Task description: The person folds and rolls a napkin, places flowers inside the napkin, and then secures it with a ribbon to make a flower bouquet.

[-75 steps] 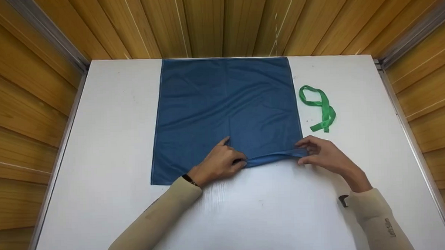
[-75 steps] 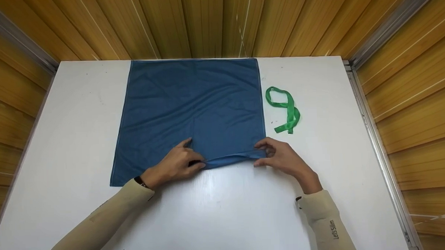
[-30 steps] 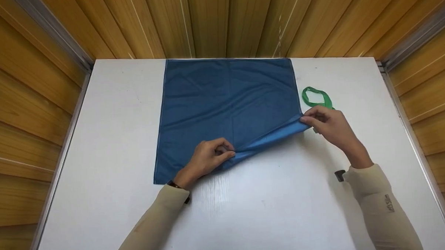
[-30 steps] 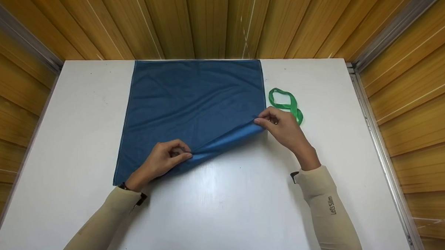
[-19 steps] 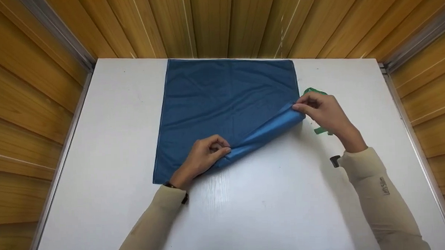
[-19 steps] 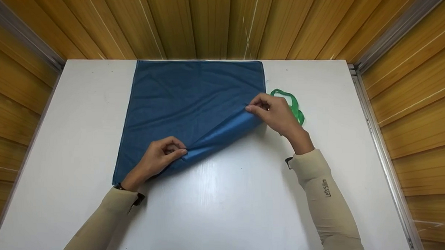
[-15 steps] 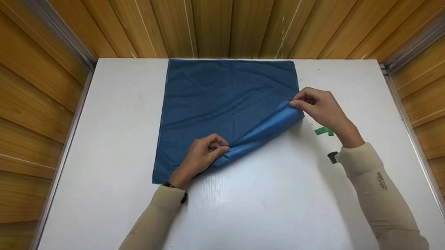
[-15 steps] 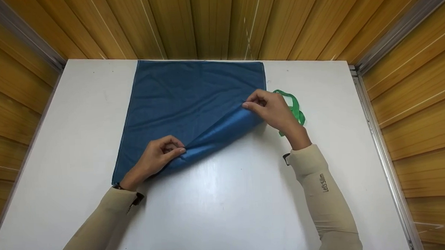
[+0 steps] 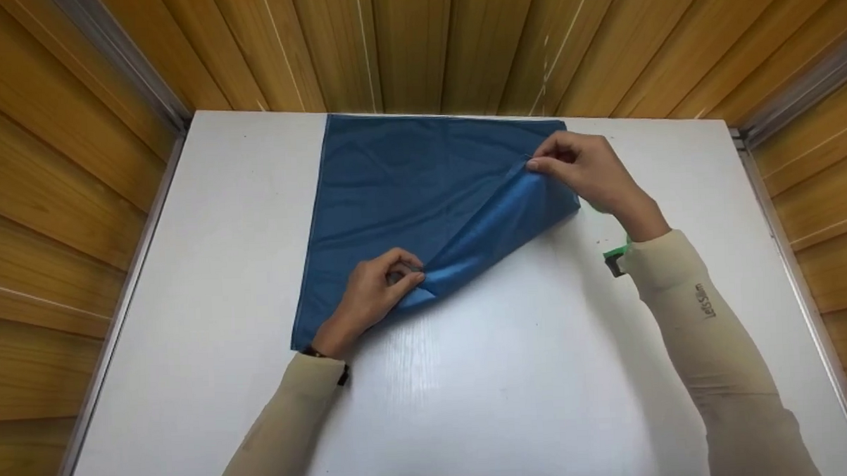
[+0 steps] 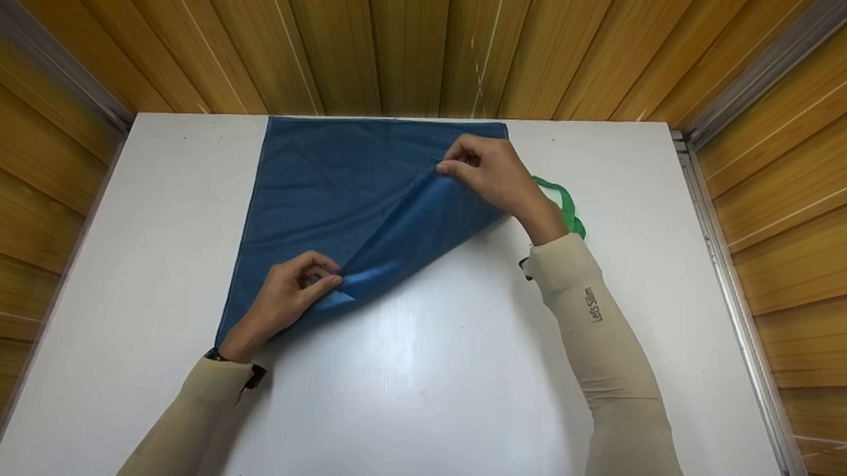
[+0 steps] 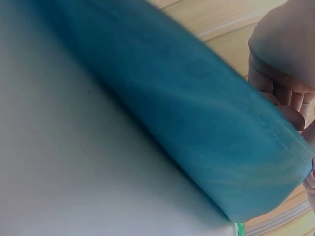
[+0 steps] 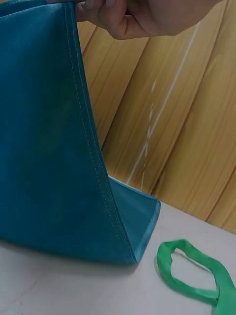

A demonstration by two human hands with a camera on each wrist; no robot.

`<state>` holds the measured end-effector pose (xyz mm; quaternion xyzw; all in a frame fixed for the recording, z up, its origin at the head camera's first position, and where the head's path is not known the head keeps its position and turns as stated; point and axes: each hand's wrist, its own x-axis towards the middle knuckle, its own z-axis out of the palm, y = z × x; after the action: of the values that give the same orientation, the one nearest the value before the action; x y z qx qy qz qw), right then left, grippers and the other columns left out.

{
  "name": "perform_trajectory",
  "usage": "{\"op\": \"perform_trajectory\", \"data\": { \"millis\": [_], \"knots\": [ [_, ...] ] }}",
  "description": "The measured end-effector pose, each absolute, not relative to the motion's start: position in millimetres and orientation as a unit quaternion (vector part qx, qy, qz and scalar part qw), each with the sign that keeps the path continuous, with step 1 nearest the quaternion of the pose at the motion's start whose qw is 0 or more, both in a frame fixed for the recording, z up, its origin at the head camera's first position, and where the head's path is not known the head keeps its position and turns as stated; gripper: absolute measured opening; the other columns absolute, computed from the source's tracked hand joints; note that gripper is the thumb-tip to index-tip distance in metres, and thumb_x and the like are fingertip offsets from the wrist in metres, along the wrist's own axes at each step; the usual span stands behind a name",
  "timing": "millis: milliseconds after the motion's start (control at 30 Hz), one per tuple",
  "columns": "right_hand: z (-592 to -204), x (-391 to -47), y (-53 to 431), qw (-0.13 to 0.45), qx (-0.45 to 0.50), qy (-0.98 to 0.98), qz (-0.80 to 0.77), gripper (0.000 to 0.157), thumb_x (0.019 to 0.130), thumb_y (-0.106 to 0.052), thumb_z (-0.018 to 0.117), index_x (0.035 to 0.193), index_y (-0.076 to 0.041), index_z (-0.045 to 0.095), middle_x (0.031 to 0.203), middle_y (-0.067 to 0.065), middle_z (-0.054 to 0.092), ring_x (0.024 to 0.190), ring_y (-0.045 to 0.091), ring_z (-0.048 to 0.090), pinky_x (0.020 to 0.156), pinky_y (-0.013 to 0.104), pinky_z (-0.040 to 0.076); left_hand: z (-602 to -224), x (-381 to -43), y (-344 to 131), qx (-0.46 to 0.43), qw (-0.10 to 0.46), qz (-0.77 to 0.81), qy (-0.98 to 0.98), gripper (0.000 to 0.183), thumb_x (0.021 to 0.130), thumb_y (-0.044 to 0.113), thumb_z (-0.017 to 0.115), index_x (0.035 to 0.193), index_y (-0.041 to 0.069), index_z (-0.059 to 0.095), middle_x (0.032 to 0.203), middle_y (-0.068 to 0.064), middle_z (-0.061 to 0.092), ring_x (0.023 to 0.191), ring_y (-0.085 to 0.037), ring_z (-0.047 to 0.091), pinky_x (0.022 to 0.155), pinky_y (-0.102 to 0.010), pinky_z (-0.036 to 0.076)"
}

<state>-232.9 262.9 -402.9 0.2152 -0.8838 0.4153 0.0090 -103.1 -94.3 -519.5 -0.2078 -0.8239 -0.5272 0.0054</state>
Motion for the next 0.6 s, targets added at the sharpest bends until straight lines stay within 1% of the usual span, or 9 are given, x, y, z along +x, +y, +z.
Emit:
{"op": "perform_trajectory", "data": {
  "millis": [100,333,600],
  "knots": [
    [-399,-237,258,0.003,0.213,-0.887,0.41,0.016,0.101,-0.02,0.077,0.106,-0.005,0.079,0.091,0.006,0.07,0.078,0.019,0.055,0.069,0.022,0.044,-519,-103,-98,-0.202,0.009,-0.533,-0.821,0.016,0.099,0.016,0.077,0.113,0.009,0.073,0.094,0.002,0.078,0.072,-0.011,0.067,0.063,-0.028,0.05],
    [-394,-251,241,-0.005,0.217,-0.888,0.405,0.02,0.1,-0.024,0.077,0.108,-0.005,0.078,0.093,0.006,0.07,0.081,0.02,0.055,0.072,0.022,0.045,-513,-104,-108,-0.197,0.027,-0.526,-0.827,0.016,0.098,0.011,0.078,0.112,0.007,0.073,0.095,-0.001,0.078,0.071,-0.013,0.067,0.063,-0.027,0.051],
    [-386,-270,217,0.016,0.239,-0.874,0.423,0.018,0.101,-0.021,0.076,0.108,-0.004,0.077,0.095,0.006,0.07,0.082,0.019,0.055,0.074,0.025,0.045,-508,-107,-121,-0.184,0.053,-0.505,-0.842,0.021,0.097,0.008,0.079,0.117,0.007,0.073,0.101,-0.005,0.078,0.069,-0.017,0.067,0.064,-0.03,0.052]
  ]
}}
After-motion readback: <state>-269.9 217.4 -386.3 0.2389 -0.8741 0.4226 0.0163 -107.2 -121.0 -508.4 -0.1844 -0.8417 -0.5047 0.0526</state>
